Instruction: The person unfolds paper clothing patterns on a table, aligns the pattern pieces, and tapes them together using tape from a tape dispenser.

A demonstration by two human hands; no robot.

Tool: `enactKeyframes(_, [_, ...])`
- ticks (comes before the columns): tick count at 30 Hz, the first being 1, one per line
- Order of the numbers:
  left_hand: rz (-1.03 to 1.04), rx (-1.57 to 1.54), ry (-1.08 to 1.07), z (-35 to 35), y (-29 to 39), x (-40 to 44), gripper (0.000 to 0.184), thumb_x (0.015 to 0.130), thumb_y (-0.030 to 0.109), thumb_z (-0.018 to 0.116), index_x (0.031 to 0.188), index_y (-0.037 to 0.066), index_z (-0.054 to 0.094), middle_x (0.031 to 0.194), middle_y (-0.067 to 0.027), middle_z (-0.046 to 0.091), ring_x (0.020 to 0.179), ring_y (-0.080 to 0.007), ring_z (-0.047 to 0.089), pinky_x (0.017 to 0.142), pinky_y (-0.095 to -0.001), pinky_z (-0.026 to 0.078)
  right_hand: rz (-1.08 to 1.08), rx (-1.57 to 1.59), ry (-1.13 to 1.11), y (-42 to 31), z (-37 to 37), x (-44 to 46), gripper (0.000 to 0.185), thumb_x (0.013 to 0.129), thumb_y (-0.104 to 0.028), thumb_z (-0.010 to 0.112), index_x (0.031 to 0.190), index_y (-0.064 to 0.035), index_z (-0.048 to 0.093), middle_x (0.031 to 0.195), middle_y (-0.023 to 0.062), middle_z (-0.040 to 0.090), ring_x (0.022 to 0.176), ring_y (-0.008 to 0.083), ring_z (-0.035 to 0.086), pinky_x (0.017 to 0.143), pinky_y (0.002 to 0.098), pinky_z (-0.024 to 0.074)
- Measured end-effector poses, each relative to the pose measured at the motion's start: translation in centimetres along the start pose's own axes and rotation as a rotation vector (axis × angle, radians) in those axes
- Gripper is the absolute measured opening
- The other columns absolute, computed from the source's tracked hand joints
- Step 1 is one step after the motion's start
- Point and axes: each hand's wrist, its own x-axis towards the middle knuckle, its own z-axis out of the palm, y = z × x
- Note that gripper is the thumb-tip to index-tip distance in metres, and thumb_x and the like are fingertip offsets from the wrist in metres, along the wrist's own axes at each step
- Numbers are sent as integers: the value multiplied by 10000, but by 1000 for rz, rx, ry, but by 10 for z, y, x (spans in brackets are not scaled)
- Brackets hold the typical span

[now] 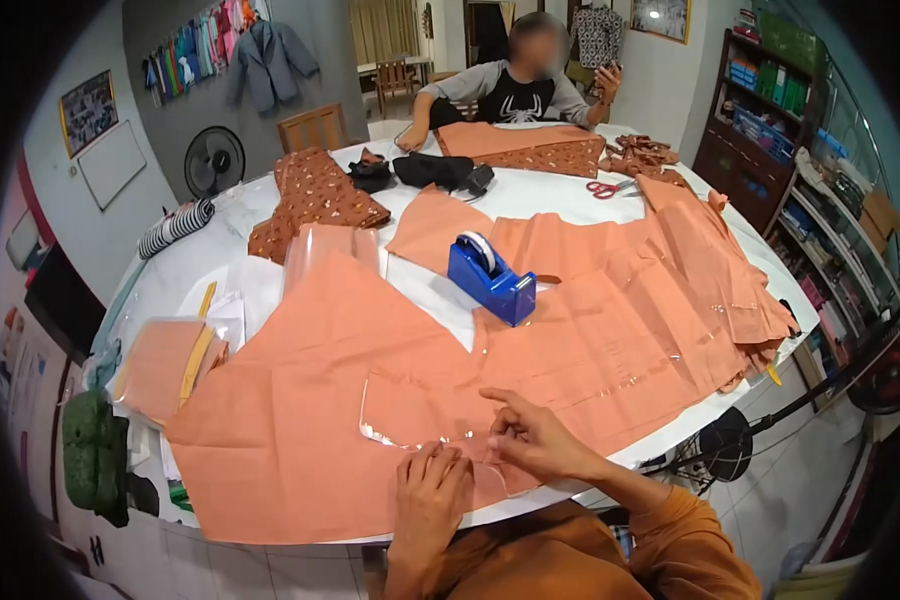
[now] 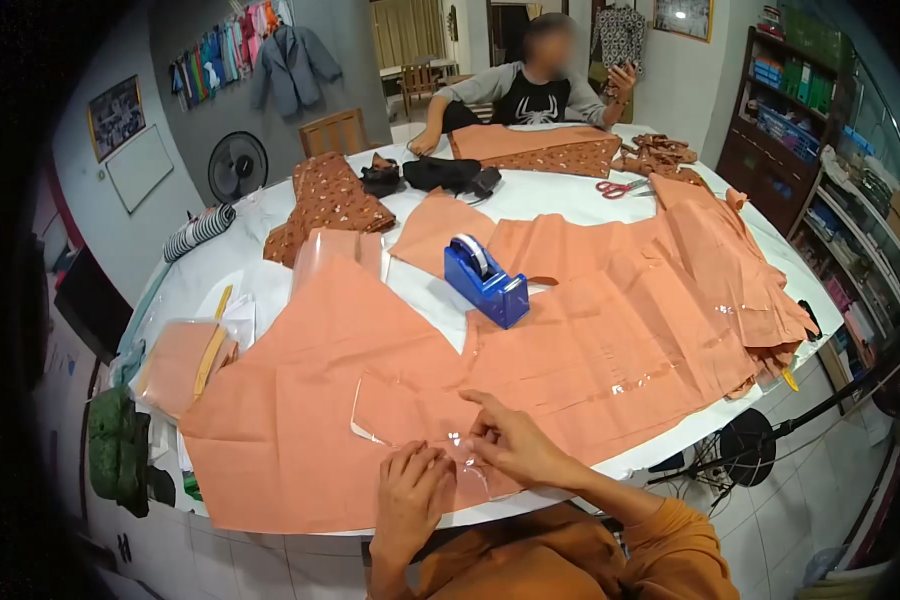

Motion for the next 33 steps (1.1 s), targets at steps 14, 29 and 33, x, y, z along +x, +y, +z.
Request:
enactKeyframes(14, [-41, 3, 9, 9, -5, -8, 289, 848, 59, 611, 1133, 19, 635, 1202, -134, 592, 1198, -340, 510, 1013, -480, 392, 298, 379, -16, 11, 0, 2, 531, 881, 31, 605, 1358, -36, 384, 839, 19, 594, 749, 105, 621, 603, 229, 483])
enactKeyframes(29, [-121, -4, -11, 6, -4, -8, 310, 922, 148, 588, 1227, 95, 601, 1203, -115, 569, 1219, -285, 490, 1049, -491, 292, 291, -113, -65, 9, 10, 16, 462, 850, 39, 645, 1251, -10, 419, 704, 50, 606, 640, 114, 582, 607, 268, 464])
enactKeyframes(33, [-80, 54, -13, 6, -4, -9, 319, 920, 170, 598, 1234, 116, 612, 1213, -113, 556, 1215, -275, 489, 1052, -517, 276, 271, -349, -39, -6, 18, 17, 434, 824, 12, 651, 1201, -5, 437, 634, 51, 582, 602, 135, 570, 586, 309, 448])
